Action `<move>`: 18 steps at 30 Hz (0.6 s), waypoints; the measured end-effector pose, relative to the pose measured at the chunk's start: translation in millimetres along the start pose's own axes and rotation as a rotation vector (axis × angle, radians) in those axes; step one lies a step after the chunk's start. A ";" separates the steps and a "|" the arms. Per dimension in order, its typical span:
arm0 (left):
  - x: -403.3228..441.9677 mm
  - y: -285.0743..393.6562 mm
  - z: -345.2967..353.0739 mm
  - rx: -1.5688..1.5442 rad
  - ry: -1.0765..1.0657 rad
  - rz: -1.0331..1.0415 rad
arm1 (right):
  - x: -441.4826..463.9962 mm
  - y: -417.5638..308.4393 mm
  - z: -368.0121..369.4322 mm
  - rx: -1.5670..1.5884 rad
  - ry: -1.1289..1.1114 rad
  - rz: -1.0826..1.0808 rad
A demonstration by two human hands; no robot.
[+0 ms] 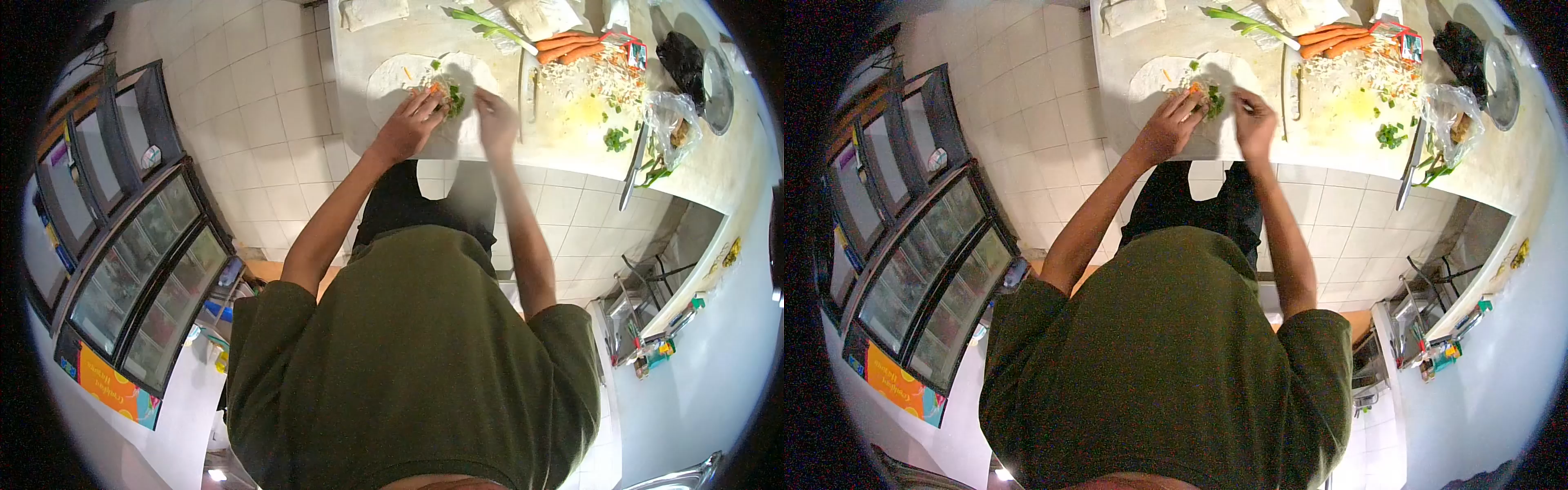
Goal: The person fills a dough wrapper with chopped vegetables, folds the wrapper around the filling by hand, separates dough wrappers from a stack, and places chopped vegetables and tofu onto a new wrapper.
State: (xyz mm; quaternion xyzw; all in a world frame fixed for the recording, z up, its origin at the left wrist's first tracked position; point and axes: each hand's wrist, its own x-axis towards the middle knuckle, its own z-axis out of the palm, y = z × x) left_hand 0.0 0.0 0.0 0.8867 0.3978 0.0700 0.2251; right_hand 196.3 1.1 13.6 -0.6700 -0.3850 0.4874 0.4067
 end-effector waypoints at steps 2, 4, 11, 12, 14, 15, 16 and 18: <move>2.2 5.3 9.4 -0.045 -0.027 -0.007 | 0.9 14.6 -0.4 -0.067 -0.007 -0.097; -41.3 -20.0 -18.3 -0.036 -0.031 -0.039 | -20.9 1.1 49.7 -0.224 -0.151 -0.269; -35.7 -18.7 -5.8 -0.140 0.033 0.054 | -30.4 27.0 13.8 -0.681 -0.368 -0.524; -31.4 -16.6 -7.1 -0.174 0.082 0.019 | -32.8 27.0 9.5 -0.558 -0.363 -0.472; -27.1 -10.4 -11.3 -0.243 0.168 -0.052 | -32.4 34.8 8.2 -0.604 -0.179 -0.489; -25.5 -10.5 -7.3 -0.226 0.181 -0.046 | -32.0 36.7 7.8 -0.626 -0.085 -0.495; -22.4 -11.8 -1.9 -0.210 0.192 -0.040 | -32.2 39.2 7.0 -0.596 -0.108 -0.420; -17.3 -10.8 3.3 -0.177 0.172 -0.029 | -31.0 36.8 8.9 -0.671 -0.251 -0.502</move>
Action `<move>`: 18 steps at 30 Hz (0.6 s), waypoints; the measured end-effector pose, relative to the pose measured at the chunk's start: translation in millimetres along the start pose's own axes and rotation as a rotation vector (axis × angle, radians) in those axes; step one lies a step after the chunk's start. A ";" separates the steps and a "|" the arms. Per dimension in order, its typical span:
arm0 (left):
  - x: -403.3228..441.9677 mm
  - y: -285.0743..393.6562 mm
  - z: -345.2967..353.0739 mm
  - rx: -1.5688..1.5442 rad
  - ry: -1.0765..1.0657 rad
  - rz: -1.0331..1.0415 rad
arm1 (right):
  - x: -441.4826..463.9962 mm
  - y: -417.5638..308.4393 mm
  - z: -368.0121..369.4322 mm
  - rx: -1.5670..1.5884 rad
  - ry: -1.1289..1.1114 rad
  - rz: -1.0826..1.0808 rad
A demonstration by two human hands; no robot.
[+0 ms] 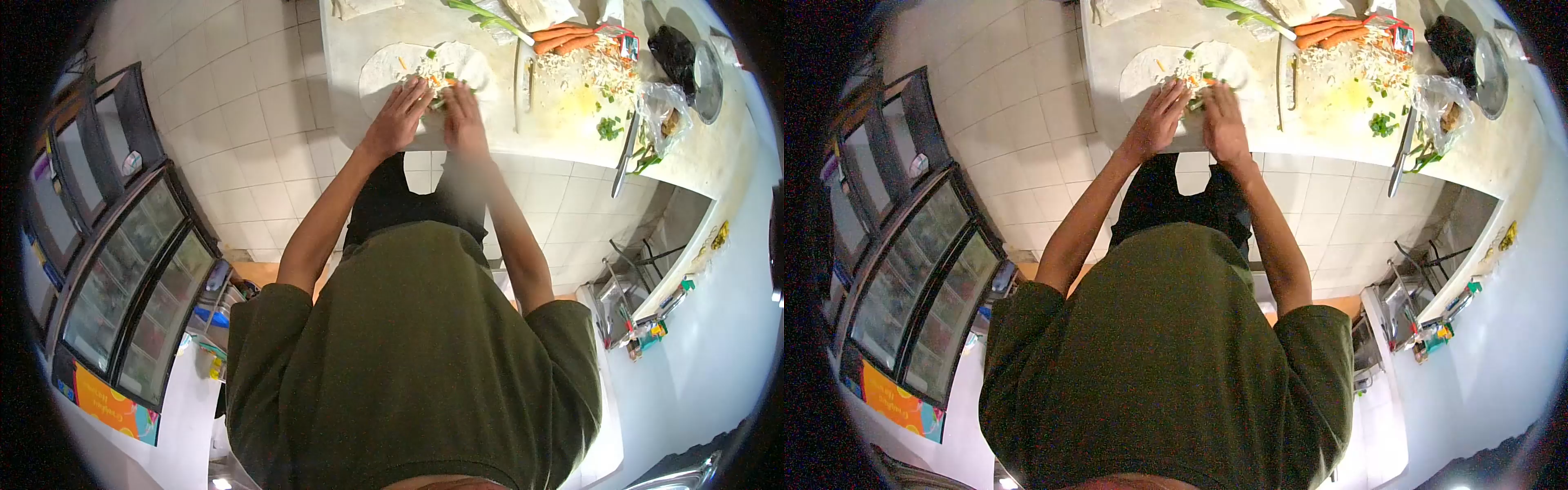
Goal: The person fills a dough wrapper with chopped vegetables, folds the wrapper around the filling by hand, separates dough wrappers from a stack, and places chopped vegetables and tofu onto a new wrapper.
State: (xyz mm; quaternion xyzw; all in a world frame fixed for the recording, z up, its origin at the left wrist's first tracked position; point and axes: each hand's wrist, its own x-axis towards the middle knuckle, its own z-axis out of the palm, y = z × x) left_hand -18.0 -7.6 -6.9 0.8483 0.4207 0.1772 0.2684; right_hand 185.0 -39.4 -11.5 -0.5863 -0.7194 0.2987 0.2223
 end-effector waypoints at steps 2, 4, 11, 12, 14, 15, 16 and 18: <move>4.3 2.4 2.0 -0.038 0.064 -0.061 | 9.1 -4.9 -4.8 0.051 -0.050 -0.065; 6.9 6.4 0.5 -0.045 0.126 -0.104 | 11.4 -6.9 -4.8 0.072 0.055 -0.010; 31.6 25.2 8.9 0.040 0.064 -0.089 | 4.1 -10.7 -50.3 0.376 0.149 0.169; 44.0 33.2 12.7 0.038 0.067 -0.084 | -1.3 -3.5 -61.6 0.455 0.198 0.236; 64.2 44.0 17.3 0.073 0.068 -0.098 | -10.1 19.6 -82.1 0.344 0.323 0.266; 66.6 39.6 23.8 0.115 0.019 -0.068 | -13.9 33.2 -96.2 0.252 0.390 0.271; 63.6 29.7 32.2 0.152 -0.028 -0.036 | -19.9 47.8 -112.9 0.155 0.406 0.330; 62.9 28.2 36.4 0.154 -0.006 -0.002 | -38.1 89.6 -147.6 -0.019 0.438 0.423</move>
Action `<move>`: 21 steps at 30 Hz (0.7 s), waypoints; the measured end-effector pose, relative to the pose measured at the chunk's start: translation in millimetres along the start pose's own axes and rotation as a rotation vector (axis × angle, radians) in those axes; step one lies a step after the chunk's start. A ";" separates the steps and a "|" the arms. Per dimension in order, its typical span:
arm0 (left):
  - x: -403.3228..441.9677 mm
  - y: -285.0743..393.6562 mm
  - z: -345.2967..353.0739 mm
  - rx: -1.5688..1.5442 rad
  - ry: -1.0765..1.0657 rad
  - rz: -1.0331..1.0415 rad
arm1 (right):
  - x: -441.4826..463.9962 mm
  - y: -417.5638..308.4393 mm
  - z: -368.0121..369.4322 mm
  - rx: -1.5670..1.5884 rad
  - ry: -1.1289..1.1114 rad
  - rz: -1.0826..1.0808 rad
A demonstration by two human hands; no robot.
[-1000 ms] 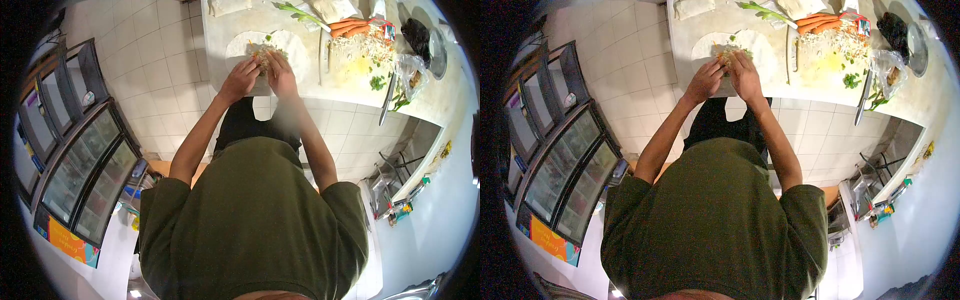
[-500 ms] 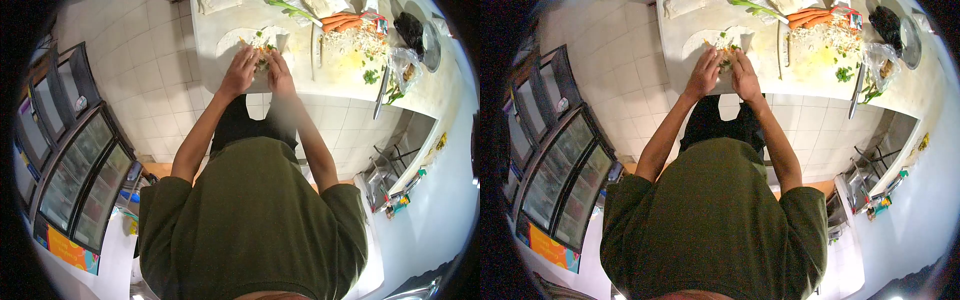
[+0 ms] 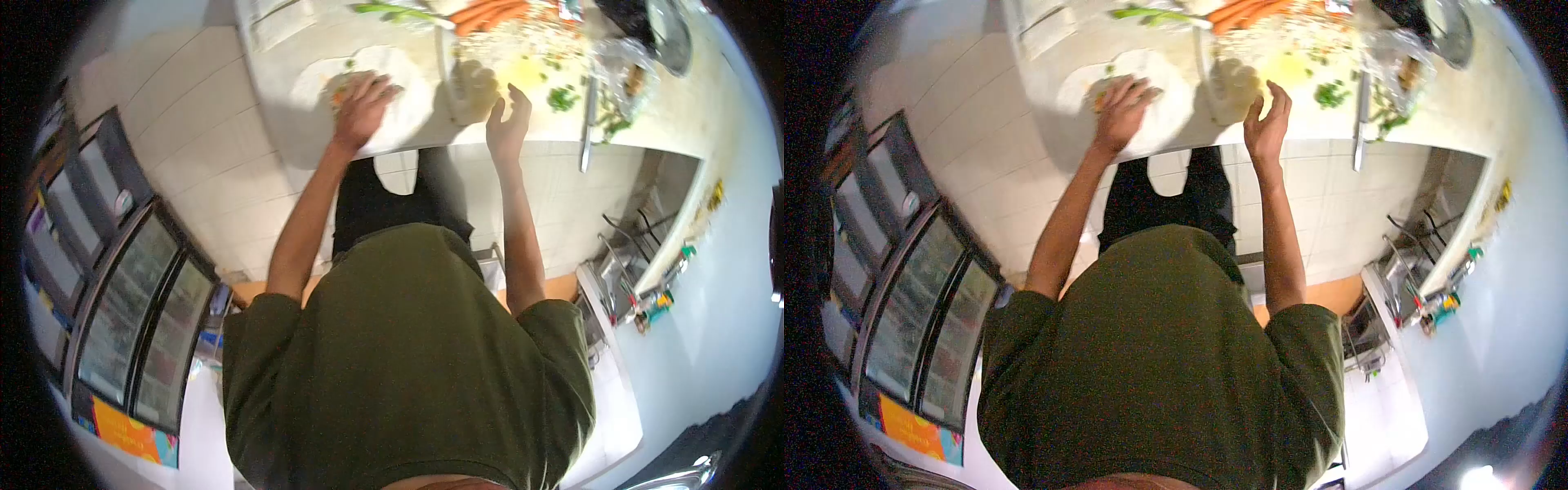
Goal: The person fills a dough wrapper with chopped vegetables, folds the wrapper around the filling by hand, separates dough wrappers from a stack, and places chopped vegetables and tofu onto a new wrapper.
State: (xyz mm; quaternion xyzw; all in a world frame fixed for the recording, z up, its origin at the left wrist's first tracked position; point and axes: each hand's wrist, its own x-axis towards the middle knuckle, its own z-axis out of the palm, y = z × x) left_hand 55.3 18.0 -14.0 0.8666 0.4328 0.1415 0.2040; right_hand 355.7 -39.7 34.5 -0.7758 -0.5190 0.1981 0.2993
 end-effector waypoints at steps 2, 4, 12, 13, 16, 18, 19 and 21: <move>-3.4 -7.0 4.0 0.003 0.048 0.073 | 15.3 59.7 -25.7 -0.235 0.095 -0.001; 5.9 -0.4 -9.0 0.010 0.026 0.094 | 29.0 102.0 -48.0 -0.401 0.107 0.108; -11.2 -3.1 -36.3 0.186 0.095 -0.099 | 69.5 125.7 -81.0 -0.410 0.022 -0.063; -14.8 -3.4 -38.6 0.162 0.129 -0.143 | 72.7 121.4 -82.9 -0.398 0.033 -0.092; -11.2 -9.3 -31.7 0.043 0.236 -0.367 | 73.5 113.0 -80.6 -0.371 0.125 -0.012; -1.7 -10.3 -20.6 0.006 0.311 -0.530 | 70.5 105.0 -81.9 -0.341 0.140 0.055; 10.7 -10.0 -17.8 0.021 0.352 -0.594 | 68.6 102.6 -82.5 -0.323 0.142 0.094; 28.0 -10.9 -16.5 0.048 0.378 -0.696 | 65.5 102.1 -78.8 -0.341 0.165 0.121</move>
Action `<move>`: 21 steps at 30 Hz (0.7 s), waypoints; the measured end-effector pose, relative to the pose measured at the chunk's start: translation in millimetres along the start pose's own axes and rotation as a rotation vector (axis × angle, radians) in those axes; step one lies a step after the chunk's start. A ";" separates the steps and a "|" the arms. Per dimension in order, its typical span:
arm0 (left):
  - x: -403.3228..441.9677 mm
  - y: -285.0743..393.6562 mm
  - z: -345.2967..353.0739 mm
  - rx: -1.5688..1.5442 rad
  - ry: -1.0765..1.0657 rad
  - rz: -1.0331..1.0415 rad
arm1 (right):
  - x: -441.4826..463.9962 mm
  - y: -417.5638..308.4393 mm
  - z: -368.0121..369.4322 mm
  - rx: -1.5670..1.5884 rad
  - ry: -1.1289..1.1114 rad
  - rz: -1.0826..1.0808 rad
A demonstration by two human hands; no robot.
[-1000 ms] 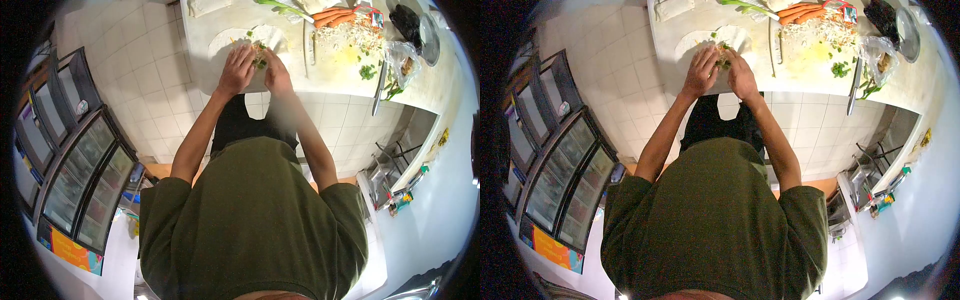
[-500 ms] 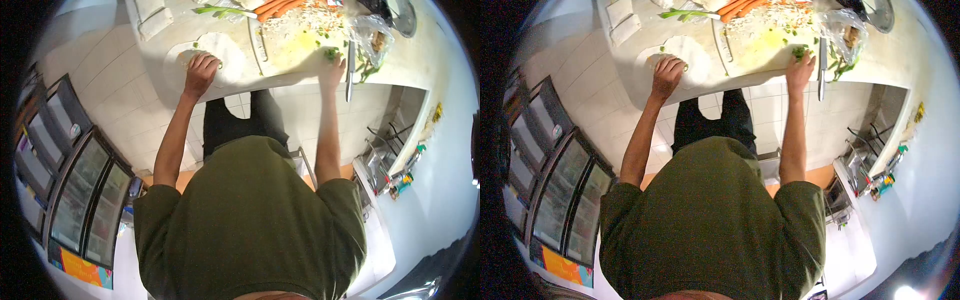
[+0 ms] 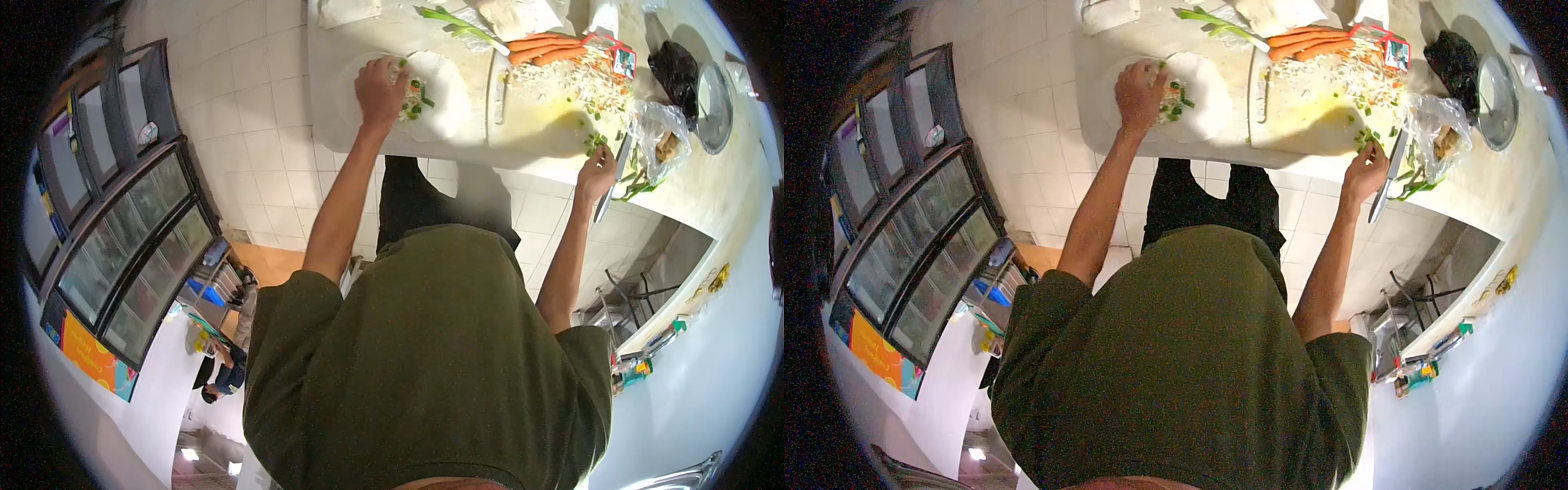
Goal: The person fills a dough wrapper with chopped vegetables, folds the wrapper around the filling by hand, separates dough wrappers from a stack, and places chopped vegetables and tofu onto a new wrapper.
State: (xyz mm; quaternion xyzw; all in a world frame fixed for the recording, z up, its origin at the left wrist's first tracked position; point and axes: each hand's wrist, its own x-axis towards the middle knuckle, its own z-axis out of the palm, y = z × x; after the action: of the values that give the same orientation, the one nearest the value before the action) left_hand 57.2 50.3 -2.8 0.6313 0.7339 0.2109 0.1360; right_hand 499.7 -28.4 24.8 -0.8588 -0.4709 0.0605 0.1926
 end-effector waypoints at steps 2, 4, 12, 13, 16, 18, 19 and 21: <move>7.7 4.1 5.2 0.033 -0.023 -0.066 | -6.3 -6.6 5.2 0.179 0.062 0.074; 11.2 0.9 3.8 -0.044 -0.028 -0.065 | -13.9 -26.0 6.7 0.314 0.038 0.206; -21.5 -37.2 -37.6 -0.231 -0.204 0.239 | -92.5 -177.0 62.8 0.548 -0.459 -0.172; -28.5 -43.9 -38.7 -0.220 -0.185 0.262 | -107.2 -201.3 75.0 0.581 -0.562 -0.149; -42.1 -56.5 -46.8 -0.232 -0.176 0.303 | -139.4 -247.4 107.1 0.586 -0.759 -0.210; -49.6 -55.4 -53.8 -0.303 -0.236 0.297 | -147.3 -256.1 117.2 0.634 -0.734 -0.304; -52.6 -54.9 -54.1 -0.292 -0.264 0.300 | -149.7 -258.6 119.6 0.661 -0.718 -0.355; -53.8 -52.7 -55.3 -0.263 -0.314 0.311 | -155.0 -259.9 118.0 0.677 -0.738 -0.200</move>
State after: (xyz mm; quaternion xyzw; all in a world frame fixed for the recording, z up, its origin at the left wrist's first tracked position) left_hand -5.5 -16.3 16.6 0.7385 0.5640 0.2222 0.2951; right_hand 176.7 0.3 5.3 -0.6203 -0.5416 0.4901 0.2856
